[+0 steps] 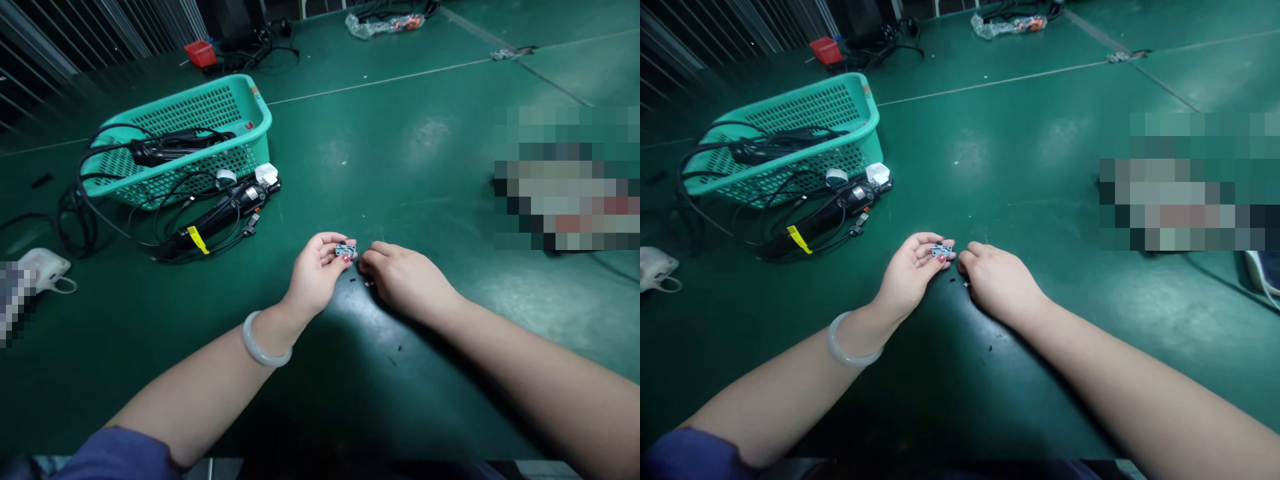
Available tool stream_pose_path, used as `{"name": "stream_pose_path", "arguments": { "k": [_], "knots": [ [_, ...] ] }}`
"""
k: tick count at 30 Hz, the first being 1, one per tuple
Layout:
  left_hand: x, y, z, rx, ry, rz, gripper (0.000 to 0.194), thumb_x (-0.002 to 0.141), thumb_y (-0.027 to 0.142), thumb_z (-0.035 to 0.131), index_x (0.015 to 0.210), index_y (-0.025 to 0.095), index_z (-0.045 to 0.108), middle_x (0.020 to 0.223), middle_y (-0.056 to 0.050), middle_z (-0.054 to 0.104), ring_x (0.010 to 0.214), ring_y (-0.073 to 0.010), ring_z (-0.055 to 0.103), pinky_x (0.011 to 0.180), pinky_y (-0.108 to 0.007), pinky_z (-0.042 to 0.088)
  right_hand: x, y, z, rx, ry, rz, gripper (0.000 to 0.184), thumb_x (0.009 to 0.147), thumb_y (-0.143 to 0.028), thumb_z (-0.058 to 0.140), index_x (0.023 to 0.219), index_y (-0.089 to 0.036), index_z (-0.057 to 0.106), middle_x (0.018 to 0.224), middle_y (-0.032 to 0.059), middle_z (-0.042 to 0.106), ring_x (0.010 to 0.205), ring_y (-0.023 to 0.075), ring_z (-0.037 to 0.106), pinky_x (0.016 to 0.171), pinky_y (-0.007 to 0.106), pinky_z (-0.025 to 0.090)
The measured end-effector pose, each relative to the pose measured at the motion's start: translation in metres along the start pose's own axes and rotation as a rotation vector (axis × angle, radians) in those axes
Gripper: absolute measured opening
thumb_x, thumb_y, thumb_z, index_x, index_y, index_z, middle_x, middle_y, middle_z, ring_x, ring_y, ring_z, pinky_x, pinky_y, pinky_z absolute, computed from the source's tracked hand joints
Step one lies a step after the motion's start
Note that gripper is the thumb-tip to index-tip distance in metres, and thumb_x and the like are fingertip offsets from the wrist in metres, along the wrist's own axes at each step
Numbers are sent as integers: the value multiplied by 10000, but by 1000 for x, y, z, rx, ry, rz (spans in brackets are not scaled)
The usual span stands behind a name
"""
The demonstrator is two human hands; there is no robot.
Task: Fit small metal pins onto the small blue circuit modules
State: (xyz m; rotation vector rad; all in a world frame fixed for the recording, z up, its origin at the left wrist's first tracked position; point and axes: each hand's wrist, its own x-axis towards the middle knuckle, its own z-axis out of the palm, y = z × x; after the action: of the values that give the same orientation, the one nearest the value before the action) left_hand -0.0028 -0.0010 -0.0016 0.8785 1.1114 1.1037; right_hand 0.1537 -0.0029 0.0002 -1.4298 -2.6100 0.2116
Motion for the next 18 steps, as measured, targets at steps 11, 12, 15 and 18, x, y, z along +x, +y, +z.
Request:
{"name": "stream_pose_path", "arguments": {
  "k": [11,12,15,18],
  "knots": [
    [-1,0,-2,21,-129,-18,188,739,112,663,911,150,595,794,-17,680,704,-82,622,769,-263,492,-2,6,-16,467,342,9,211,876,-160,442,796,-206,631,865,52,613,807,156,593,763,290,483],
    [-2,0,-2,16,-158,-28,187,745,140,671,919,150,603,783,-14,676,672,-75,614,745,-257,494,-2,6,-16,479,347,1,220,873,-162,442,792,-212,640,866,52,610,806,158,593,757,298,487],
    [-4,1,-2,-22,-237,-63,246,744,230,699,956,146,608,780,-20,675,654,-82,625,715,-256,500,-2,8,-17,493,352,-22,252,870,-169,439,759,-221,659,859,48,596,773,148,584,707,294,490],
    [-4,-1,-3,-58,-309,-85,340,721,323,725,981,147,593,744,-22,673,645,-100,634,681,-263,500,-2,8,-18,489,374,-76,284,876,-170,441,726,-222,677,836,39,572,713,125,563,642,268,476]
  ]
}}
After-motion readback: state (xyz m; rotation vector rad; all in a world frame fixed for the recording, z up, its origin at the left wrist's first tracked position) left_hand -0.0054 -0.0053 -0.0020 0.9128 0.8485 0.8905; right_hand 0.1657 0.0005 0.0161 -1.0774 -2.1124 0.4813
